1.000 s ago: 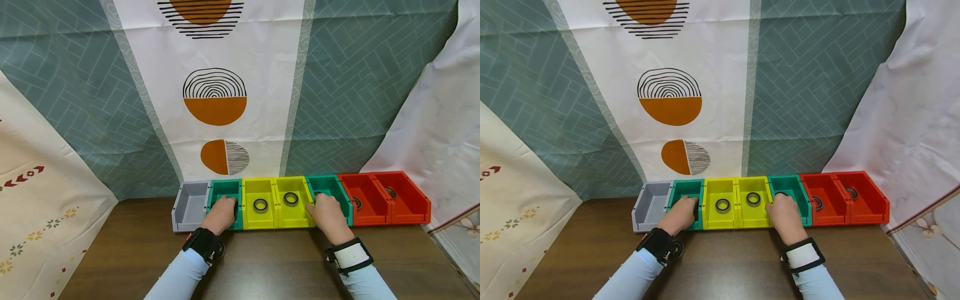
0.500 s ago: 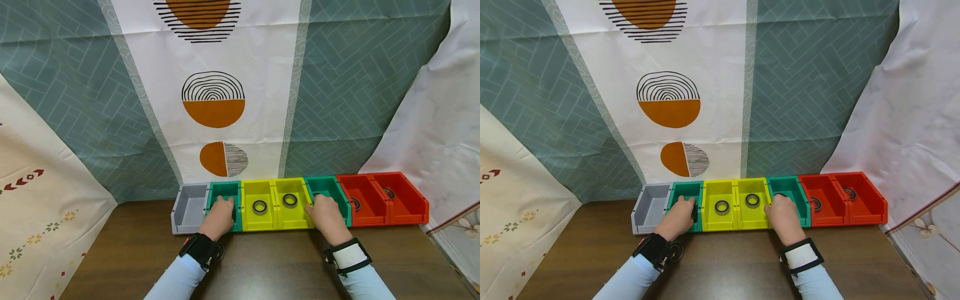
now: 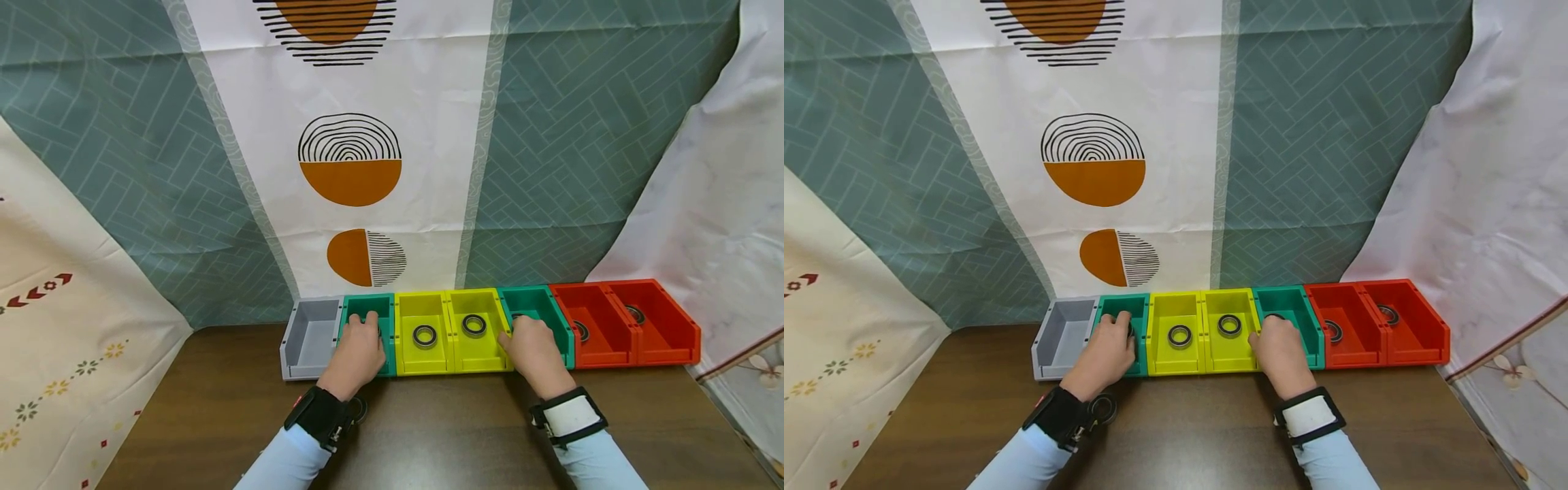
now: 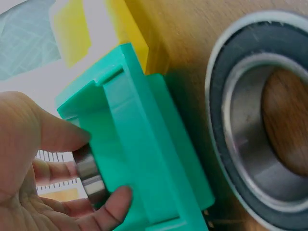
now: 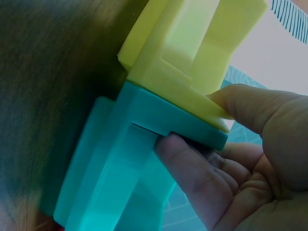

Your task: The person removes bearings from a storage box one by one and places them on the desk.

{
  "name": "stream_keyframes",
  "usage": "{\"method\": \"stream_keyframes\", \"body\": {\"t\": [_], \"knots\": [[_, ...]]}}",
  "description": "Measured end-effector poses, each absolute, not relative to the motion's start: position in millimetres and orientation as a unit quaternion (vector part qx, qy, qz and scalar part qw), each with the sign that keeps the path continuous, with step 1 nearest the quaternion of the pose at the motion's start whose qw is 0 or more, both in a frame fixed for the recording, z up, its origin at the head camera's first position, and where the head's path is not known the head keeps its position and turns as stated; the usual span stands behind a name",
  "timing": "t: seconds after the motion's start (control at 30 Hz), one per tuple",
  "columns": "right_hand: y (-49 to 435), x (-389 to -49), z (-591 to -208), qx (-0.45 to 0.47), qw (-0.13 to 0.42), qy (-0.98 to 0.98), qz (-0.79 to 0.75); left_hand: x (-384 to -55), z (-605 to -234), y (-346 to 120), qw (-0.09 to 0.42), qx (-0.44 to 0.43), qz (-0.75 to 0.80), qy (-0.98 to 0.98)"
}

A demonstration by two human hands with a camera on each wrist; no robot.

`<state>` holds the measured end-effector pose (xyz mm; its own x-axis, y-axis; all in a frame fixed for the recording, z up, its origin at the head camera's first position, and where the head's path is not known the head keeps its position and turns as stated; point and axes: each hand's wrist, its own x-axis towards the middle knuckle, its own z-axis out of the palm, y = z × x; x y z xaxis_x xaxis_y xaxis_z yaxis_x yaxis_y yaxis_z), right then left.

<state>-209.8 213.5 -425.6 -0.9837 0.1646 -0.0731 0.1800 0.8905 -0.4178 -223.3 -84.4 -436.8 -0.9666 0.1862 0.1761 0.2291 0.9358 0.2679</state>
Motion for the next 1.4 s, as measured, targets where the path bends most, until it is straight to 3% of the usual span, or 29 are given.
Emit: {"method": "stream_keyframes", "body": {"t": [0.6, 1.2, 1.4], "knots": [[213.0, -209.1, -426.0, 0.084, 0.008, 0.973, -0.213, -200.5, -412.1, -92.7, 0.058, -0.087, -0.246, -0.964], [213.8, -209.1, -427.5, 0.079, 0.002, 0.972, -0.22, -167.1, -396.1, -100.8, 0.136, -0.128, -0.291, -0.938], [214.0, -208.8, -427.2, 0.08, 0.001, 0.972, -0.219, -161.0, -399.6, -100.7, 0.139, -0.147, -0.286, -0.937]]}}
